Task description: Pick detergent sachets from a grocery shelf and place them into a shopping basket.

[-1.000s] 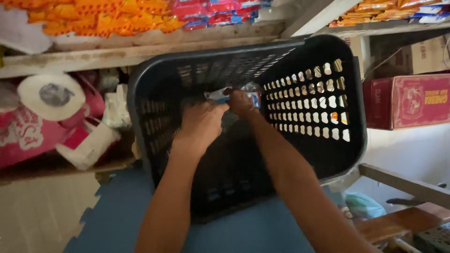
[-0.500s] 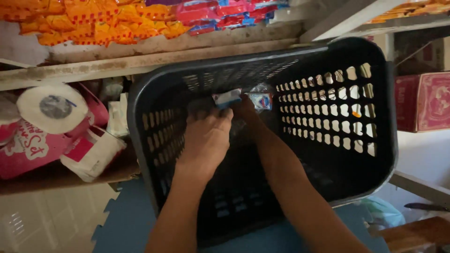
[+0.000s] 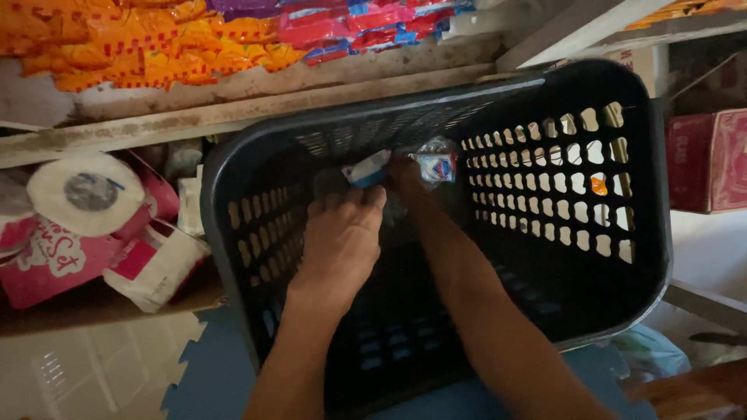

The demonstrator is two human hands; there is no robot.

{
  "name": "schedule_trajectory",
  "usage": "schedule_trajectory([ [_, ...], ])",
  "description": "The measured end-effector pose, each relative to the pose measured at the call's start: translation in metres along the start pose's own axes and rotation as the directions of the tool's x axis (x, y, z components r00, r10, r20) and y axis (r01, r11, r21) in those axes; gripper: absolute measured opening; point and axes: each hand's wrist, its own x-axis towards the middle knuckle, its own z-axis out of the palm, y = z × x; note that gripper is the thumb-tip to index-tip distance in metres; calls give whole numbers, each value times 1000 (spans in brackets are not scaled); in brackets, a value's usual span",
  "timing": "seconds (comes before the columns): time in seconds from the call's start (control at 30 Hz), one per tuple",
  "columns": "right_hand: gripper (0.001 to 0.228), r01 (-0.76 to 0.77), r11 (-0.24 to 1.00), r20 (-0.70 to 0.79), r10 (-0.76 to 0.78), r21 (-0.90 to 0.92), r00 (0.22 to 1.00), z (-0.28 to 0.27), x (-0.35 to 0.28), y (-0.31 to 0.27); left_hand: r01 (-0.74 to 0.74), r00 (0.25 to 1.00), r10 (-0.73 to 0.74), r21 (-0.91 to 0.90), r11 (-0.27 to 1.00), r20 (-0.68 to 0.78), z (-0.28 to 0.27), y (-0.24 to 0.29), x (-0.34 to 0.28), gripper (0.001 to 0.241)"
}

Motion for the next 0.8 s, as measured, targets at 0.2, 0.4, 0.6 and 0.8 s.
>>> schedule_trajectory([
  [0.2,52,53,997,-171,-63,-63,983,16,24,20,7,998,-5,28,1000,-57,4,-3,3,48],
  [0.4,42,486,874,-169,-482,-22,860,-38,39,65,218,972,-208,-91,972,106,-3,-13,13,29],
  [0.6,9,-196,372,251,-106,908,962,-427,-71,-11,321,939,-343,-327,889,-10,-4,-17,18,27],
  [0.8,21,507,547,-486,-199,666,851,-520,-142,-30,464,848,-451,-799,382,277,-38,-5,23,48],
])
